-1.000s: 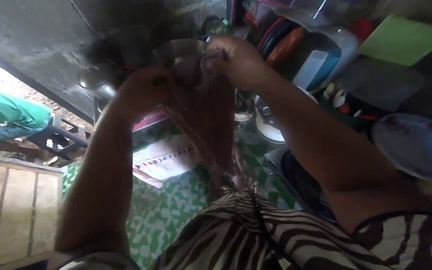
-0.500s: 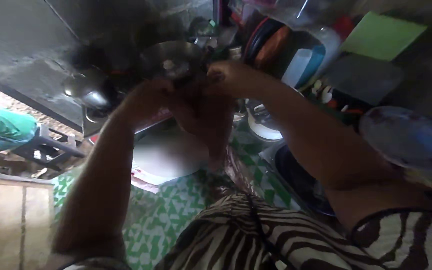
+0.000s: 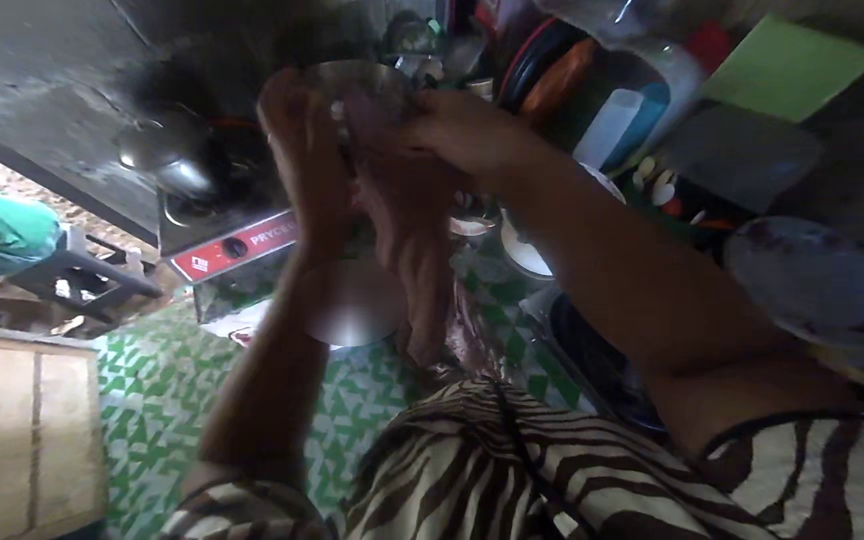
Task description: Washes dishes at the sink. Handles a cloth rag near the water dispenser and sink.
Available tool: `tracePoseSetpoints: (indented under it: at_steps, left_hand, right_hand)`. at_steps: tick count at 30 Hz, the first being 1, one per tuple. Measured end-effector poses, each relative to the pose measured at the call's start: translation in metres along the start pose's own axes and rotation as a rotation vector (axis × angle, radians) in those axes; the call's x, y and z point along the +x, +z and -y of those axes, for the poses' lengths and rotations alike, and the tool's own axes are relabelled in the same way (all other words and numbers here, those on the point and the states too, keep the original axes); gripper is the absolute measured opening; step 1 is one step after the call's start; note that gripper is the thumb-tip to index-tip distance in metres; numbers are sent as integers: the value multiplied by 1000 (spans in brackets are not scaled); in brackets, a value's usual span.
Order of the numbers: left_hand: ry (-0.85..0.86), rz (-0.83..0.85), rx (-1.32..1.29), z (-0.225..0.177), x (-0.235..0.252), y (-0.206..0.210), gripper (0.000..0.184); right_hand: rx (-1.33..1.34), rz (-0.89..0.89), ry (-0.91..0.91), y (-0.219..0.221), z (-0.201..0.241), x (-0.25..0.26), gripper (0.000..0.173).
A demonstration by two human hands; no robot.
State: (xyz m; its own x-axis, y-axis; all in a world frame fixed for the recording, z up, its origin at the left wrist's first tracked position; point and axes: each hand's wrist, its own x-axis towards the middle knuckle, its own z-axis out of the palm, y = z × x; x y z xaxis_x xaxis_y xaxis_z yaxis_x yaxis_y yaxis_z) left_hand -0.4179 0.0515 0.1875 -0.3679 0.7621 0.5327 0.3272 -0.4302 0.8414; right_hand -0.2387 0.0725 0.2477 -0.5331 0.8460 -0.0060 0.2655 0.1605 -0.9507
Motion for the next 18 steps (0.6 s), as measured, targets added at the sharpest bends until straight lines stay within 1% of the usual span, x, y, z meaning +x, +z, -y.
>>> tracePoseSetpoints:
  at_steps: [1,2,3,4,5,6,7,9,10,12,14,15,16,17,18]
  left_hand:
    - [78,-57,-34,5,-29,-2,58]
    - [162,-67,-9,13,-66,-5,64]
    - [191,-30,37,25,-107,-8,73]
    - [164,7,49,47,-143,-7,87]
    - [92,55,47,71,-177,-5,100]
    - [-17,113,68,90,-205,-3,114]
    - [-145,157,108,106,-225,-1,123]
    - [-405,217,195,130,-245,3,129]
    - [-487,240,243,141,-248,5,126]
    - [-568,265,299,153,-242,11,107]
    - [-617,210,358,153,-227,20,77]
    - [-658,174,363,148,-217,23,61]
    - [-693,139,330,142,-208,24,46]
    - [-703,92,260,139,-202,21,37]
    - [-704,38,160,141,-200,16,33]
  right_hand:
    - [119,-39,11,7,1,0,35]
    - [226,-86,25,17,7,-6,31]
    - [278,-152,42,30,19,-22,24]
    - [253,-205,54,43,34,-43,24]
    - [260,-204,44,48,42,-54,26]
    - [312,-163,-1,48,39,-49,30]
    - [428,-125,-69,49,33,-32,29]
    - [578,-107,-165,60,34,-12,19]
    - [634,-107,-194,66,41,-10,15]
    - [696,-66,-273,75,53,-7,19]
    - [707,-15,-378,82,60,-3,21]
    - [695,-18,-396,84,65,-3,22]
    - [669,-44,-391,83,69,-4,22]
    - [654,-78,-392,78,70,-2,24]
    - [657,-71,-446,66,62,4,25]
